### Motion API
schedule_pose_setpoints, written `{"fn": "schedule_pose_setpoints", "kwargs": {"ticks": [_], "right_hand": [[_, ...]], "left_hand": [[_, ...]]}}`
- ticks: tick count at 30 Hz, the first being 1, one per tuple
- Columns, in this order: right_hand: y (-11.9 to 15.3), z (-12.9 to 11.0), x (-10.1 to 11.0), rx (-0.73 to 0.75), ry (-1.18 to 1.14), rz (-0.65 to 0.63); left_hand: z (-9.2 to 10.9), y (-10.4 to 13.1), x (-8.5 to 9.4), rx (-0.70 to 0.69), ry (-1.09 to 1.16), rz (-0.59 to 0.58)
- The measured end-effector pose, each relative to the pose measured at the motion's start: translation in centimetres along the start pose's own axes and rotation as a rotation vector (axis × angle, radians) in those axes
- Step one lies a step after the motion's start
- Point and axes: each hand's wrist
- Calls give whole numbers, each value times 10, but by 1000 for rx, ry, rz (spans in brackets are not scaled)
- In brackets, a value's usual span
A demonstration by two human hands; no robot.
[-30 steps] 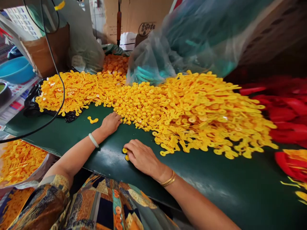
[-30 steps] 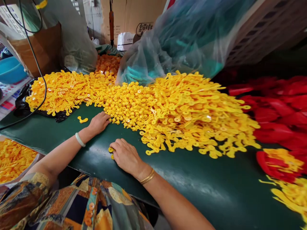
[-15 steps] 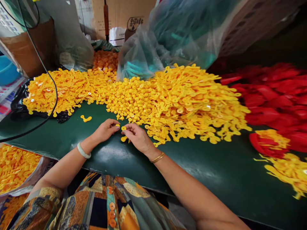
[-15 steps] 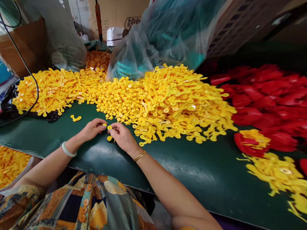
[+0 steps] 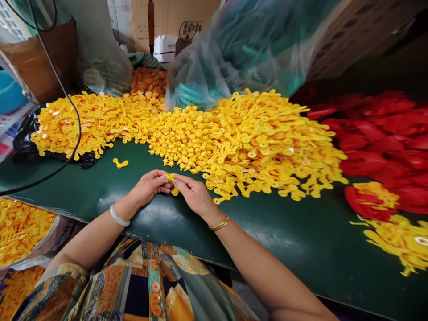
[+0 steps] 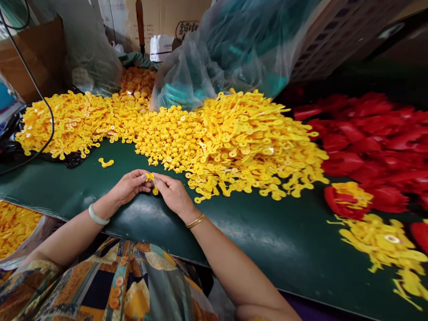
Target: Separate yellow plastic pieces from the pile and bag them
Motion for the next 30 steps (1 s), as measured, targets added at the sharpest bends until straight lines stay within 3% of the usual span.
{"fn": "schedule_pose_setpoints", "kwargs": {"ticks": [7, 16, 30], "right_hand": [[-2, 7, 1, -125, -145, -57], [4, 5, -5, -48, -211, -6], [7, 1, -10, -6, -107, 13]], "left_hand": [[-4, 3, -1, 30, 32, -26], [-5, 5, 3, 25, 108, -20], [-5, 6, 2, 18, 92, -8]]}}
Point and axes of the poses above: each hand's wrist, its own y-axis away from the middle knuckle, its own x-axis out of the back of the hand, z = x × y, and after that the axes turned 13 degrees about -y, right-handed
